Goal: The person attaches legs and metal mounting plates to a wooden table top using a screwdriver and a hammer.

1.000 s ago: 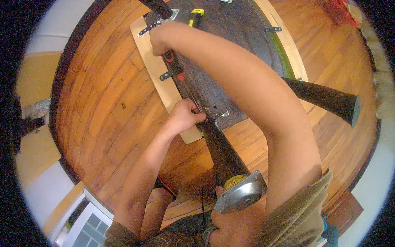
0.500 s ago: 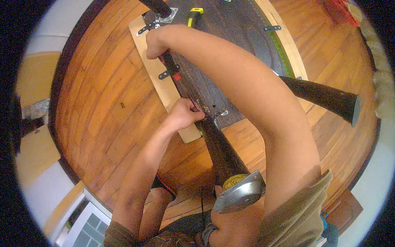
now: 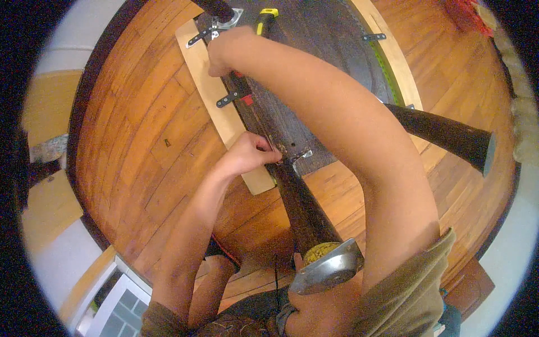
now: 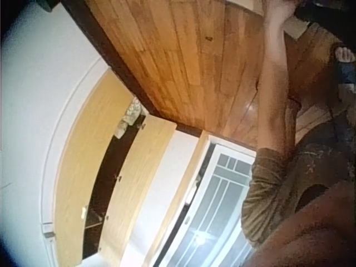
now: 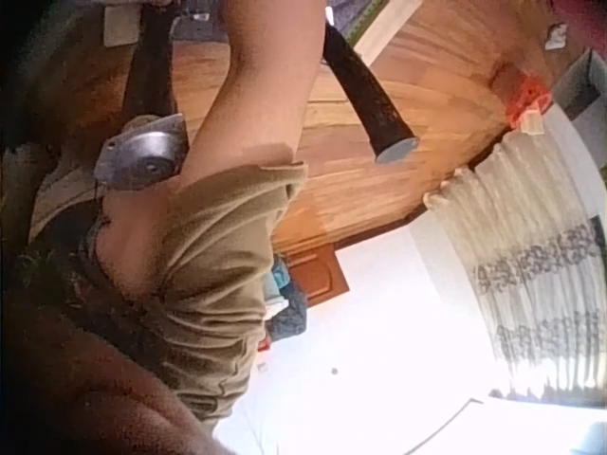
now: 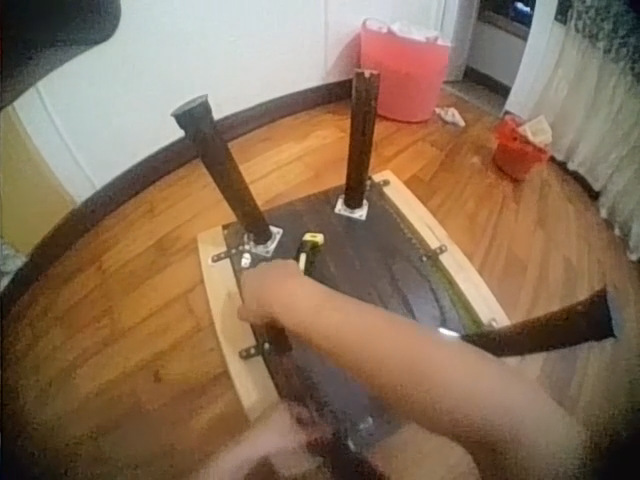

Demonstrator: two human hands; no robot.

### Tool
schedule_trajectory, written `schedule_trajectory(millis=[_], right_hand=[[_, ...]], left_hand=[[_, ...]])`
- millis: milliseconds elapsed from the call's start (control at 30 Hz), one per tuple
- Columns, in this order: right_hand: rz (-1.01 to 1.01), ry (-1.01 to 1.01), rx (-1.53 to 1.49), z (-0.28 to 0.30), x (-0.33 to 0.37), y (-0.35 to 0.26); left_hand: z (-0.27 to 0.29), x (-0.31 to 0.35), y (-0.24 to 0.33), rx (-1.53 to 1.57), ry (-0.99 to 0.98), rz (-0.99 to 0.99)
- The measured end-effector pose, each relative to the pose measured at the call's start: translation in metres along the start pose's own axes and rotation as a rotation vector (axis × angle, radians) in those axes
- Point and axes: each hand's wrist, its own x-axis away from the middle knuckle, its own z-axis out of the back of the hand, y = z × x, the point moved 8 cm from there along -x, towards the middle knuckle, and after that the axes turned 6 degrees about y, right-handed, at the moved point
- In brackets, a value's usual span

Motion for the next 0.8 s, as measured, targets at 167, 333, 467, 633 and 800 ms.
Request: schedule_trajectory(millis=[167,333,467,633,800], right_hand=[[-0.006,0.096,0.078,-0.011,-0.022,0.021],[0.022,0.004,-0.200,-0.014,-0.017,0.005],[0.078,0.121,0.035,-0.001,-0.012,0.003],[0.091,-0.105,-0.327,-0.004,-0.009,-0.003],[0.060,0.121,0.163,0.012,-0.006,-0.009]], left_hand=[[-0.013,-0.001,0.009,-0.081,-0.082,0.048],[-0.008,0.002,0.004,-0.127,0.001,0.052],[-0.011,0.003,0.004,-0.009,-0.076,0.009],[-0.013,0.007,0.003,0.010,-0.002,0.028],[-0.006,0.011,0.002,-0.095,0.097,-0.010]])
